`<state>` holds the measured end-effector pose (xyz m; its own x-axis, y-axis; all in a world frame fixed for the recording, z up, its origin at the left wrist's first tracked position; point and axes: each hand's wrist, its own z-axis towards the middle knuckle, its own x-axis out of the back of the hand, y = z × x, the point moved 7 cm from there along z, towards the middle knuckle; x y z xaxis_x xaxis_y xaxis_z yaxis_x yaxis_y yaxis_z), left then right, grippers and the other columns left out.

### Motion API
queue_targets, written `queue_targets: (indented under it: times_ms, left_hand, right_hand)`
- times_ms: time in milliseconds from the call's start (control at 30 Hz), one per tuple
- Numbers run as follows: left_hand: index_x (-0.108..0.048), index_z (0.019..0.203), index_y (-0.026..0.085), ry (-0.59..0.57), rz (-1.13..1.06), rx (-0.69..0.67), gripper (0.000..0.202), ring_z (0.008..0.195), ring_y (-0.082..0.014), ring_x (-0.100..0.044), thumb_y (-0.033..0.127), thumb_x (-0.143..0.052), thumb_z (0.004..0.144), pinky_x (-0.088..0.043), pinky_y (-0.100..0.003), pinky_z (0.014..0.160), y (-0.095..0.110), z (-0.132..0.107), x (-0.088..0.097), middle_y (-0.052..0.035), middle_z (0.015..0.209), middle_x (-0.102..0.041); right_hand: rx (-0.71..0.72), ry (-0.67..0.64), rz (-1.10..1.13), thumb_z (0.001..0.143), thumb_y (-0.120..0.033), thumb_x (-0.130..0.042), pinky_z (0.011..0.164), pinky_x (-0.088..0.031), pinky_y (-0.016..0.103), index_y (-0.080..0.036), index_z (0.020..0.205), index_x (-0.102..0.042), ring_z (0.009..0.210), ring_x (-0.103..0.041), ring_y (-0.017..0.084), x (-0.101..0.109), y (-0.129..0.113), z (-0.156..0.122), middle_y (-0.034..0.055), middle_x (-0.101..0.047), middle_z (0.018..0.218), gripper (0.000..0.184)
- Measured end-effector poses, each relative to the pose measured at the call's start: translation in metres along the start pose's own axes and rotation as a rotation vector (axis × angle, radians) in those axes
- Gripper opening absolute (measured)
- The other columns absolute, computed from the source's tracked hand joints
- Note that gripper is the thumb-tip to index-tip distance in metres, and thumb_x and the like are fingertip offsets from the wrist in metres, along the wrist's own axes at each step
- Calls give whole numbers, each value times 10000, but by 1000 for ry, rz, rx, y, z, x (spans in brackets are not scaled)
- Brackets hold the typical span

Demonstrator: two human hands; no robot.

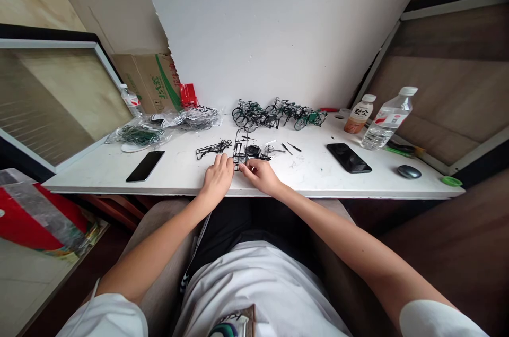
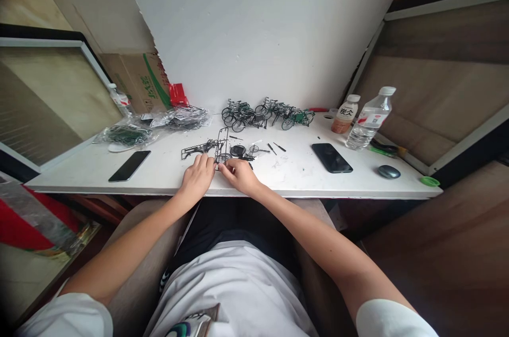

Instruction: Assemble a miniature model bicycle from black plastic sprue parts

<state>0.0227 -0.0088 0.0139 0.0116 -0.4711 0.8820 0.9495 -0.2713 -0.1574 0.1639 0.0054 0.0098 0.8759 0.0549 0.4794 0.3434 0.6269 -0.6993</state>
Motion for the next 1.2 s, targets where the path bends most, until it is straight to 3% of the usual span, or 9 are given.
queue_targets:
  times_ms: [367,533,633,867,1067,1200]
  left_hand:
    - [-652,1079,180,52,23,-59,235,1100,-320,-594,183,-417,1088,-499,-347,668,-3,-1,-5,-158,1055,-651]
    - [-655,1020,192,72,-57,-68,220,1066,-323,-594,247,-458,1098,-464,-352,639,-5,-2,-4,-141,989,-679]
    - [-654,998,205,18,-191,-50,232,1060,-316,-596,258,-453,1101,-465,-353,671,-10,-1,-6,-130,983,-700]
    - [-614,908,204,-171,-493,69,343,1017,-304,-619,293,-347,1104,-490,-414,894,-26,6,-24,-123,962,-712]
    - [-492,751,230,-311,-817,131,352,762,-223,-585,336,-344,1053,-433,-337,741,-35,11,-34,-31,754,-613]
    - [-504,747,223,-299,-885,173,375,757,-217,-591,388,-373,1057,-445,-331,751,-37,12,-33,-29,746,-619]
  right_hand:
    - [-25,19,-15,1058,-572,-520,625,-373,296,-219,697,-479,633,-443,144,1,3,1,-3,-520,663,507]
    - [85,18,-94,1081,-467,-511,665,-379,307,-224,714,-466,670,-476,157,-1,-3,0,6,-524,702,443]
    - [144,24,-149,1095,-405,-503,692,-379,311,-229,732,-454,697,-489,168,-2,-6,-1,7,-512,713,407]
    - [248,-25,-237,1100,-358,-505,712,-392,320,-237,765,-455,740,-508,193,-9,-13,-4,24,-544,742,359]
    - [263,-38,-214,1101,-356,-508,702,-394,324,-236,770,-477,725,-507,191,-9,-16,-5,22,-548,738,353]
    - [249,-22,-183,1092,-375,-531,705,-396,322,-230,779,-497,723,-511,185,-7,-17,-5,20,-554,740,346]
